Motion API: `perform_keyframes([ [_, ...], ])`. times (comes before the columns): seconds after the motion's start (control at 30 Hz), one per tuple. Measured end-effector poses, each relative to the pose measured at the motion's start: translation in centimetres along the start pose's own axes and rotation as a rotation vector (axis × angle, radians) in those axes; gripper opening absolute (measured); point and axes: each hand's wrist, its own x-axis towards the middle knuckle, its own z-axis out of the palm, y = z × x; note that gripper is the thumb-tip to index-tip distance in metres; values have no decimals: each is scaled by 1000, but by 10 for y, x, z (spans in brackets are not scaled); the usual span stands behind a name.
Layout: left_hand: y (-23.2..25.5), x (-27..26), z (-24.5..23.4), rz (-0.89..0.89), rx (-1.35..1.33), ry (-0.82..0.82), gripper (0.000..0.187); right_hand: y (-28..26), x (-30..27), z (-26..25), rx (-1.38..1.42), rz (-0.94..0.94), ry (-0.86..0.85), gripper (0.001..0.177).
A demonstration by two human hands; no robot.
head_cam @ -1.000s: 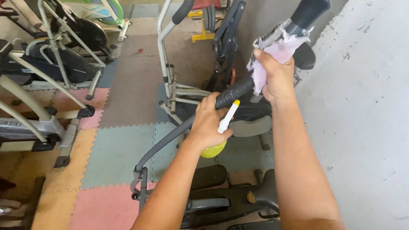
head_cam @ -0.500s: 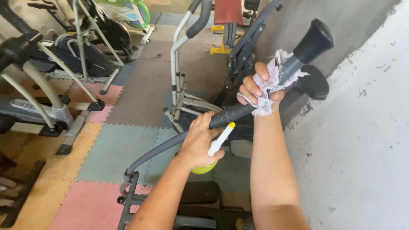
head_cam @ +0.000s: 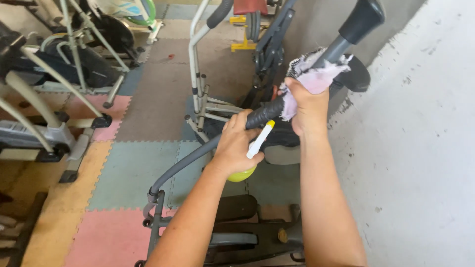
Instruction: Cleaning and wiping down various gym equipment using a spray bottle and a rag.
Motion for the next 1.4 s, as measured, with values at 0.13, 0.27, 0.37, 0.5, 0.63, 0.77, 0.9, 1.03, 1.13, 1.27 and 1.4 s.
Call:
perform_keyframes([
  [0.13,-4,-5,2,51,-3,7,55,5,-31,29,-329,-348,291,54],
  [0.27,-4,-4,-11,59,-51,-52,39,8,-56,18,-597,-447,326,57],
  [0.37,-8,0,-19,89,-123,-120,34,0,-77,-9,-553,-240,283,58],
  [0.5,-3,8,-23,153,-171,-127,32,-32,-92,-42,-385,5,315,67],
  [0.63,10,28,-16,205,-201,-62,32,-88,-81,-18,-294,-41,312,74],
  [0.77,32,52,-7,311,-51,78,34,-107,-50,6,-333,-150,168,72],
  [0.9,34,67,11,226,-13,-13,38,-92,-7,42,-367,-175,120,73],
  [1.03,32,63,18,189,59,27,42,-60,29,34,-343,-232,156,75],
  [1.13,32,64,21,214,94,139,51,-60,45,20,-223,-224,128,48],
  [1.27,46,60,14,122,91,66,46,-66,53,-7,-20,48,-218,36],
  [1.4,48,59,12,125,66,47,39,-46,82,-23,295,178,-788,38],
])
